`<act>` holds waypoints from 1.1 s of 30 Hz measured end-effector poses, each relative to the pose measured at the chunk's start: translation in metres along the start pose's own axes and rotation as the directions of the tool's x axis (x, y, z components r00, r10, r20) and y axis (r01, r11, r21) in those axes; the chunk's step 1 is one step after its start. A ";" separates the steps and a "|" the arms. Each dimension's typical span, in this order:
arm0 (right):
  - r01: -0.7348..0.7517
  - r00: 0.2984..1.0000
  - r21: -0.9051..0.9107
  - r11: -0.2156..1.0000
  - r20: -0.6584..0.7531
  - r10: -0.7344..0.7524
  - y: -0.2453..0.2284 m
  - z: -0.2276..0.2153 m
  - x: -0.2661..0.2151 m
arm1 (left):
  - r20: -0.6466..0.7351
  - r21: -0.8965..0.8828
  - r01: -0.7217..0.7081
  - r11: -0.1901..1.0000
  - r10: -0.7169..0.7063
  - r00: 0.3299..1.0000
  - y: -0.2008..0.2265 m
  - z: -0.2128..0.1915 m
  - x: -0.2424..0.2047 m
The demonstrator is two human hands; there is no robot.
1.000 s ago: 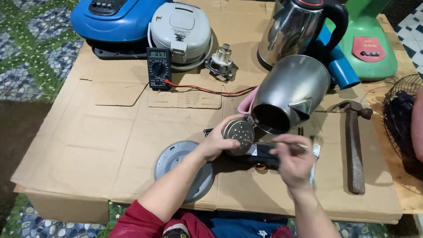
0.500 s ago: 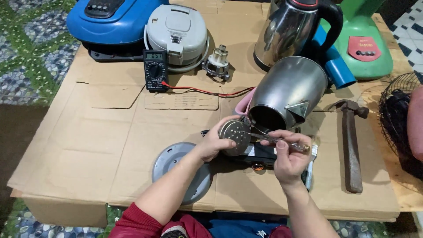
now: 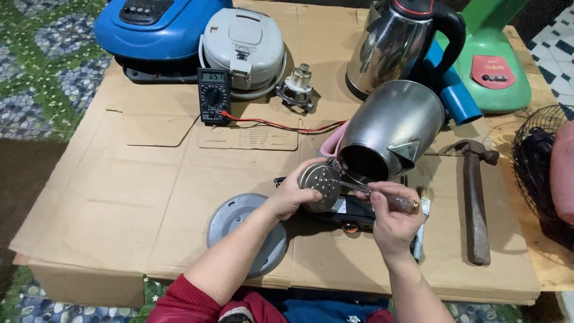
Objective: Disassembling an electric kettle by removing the bottom plate screws and inspecting the internal components.
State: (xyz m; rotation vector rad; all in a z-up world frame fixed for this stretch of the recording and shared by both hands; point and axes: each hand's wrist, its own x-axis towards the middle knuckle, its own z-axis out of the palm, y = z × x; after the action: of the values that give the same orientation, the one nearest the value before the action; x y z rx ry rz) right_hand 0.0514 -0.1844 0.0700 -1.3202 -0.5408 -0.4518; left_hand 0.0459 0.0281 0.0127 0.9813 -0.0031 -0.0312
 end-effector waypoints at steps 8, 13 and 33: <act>0.015 0.999 -0.032 0.999 -0.031 -0.016 0.010 -0.011 -0.004 | -0.043 0.061 0.011 0.998 -0.009 0.999 0.002 0.008 -0.002; 0.003 0.998 -0.028 1.000 -0.058 -0.004 0.020 -0.018 -0.006 | -0.066 0.151 0.011 0.988 -0.001 0.998 -0.003 0.010 0.001; 0.003 0.965 -0.021 1.000 -0.262 -0.009 0.029 -0.054 0.011 | -0.166 -0.084 0.009 0.996 -0.023 0.986 -0.013 0.026 0.043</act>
State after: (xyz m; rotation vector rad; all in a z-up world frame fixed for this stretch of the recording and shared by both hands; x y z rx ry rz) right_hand 0.0834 -0.2316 0.0459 -1.2542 -0.3198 -0.6280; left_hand 0.0882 -0.0015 0.0157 0.8981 0.1586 0.0363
